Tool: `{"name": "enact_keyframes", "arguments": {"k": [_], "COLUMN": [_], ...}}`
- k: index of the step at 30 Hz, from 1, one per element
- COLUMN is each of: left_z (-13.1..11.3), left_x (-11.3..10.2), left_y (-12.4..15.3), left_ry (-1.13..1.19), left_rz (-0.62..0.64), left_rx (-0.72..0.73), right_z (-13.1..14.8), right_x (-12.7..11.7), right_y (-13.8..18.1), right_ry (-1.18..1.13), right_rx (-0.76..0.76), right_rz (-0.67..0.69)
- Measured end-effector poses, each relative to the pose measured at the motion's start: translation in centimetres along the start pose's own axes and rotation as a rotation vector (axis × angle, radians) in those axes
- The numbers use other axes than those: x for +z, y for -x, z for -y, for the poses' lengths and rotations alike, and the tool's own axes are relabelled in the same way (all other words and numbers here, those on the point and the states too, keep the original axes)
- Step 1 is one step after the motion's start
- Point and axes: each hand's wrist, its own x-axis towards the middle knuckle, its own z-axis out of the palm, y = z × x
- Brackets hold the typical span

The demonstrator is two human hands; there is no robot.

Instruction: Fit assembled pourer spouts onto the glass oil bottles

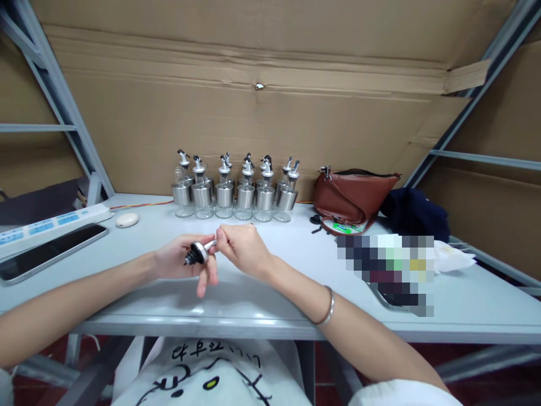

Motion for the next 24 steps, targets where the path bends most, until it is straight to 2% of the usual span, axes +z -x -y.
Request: {"name": "enact_keyframes", "arguments": {"k": [5,7,9,13,15,18,24], "left_z": [-0.1,-0.2,-0.3,-0.3,-0.2,0.1,-0.2], "left_x": [0.3,0.6,0.8,0.4,-0.1,-0.5,-0.8], "left_y": [0.2,0.2,0.1,-0.5,-0.8,-0.9,-0.6], "left_ry": [0.006,-0.038,-0.11,-0.233,-0.275,-0.342,-0.583], "left_rz": [0.062,0.036,-0.088,-0.522,-0.677,-0.758,-0.764], "left_rx": [-0.036,-0.028,0.064,0.399,0.477,0.501,0.492], "right_z": [0.1,-0.2,-0.7,-2.2,-2.7,-2.5,-1.7], "right_x": [-0.2,-0.3,-0.4,-0.8,-0.8,-0.7,-0.5], "right_y": [-0.1,-0.1,-0.1,0.0,0.0,0.0,-0.1], "right_ry": [0.163,0.166,0.099,-0.053,-0.062,0.052,0.163], "right_rx": [-0.251,-0.256,-0.14,0.184,0.245,0.208,0.096], "right_rz": [-0.069,-0.045,0.01,0.034,0.029,0.053,0.107]}}
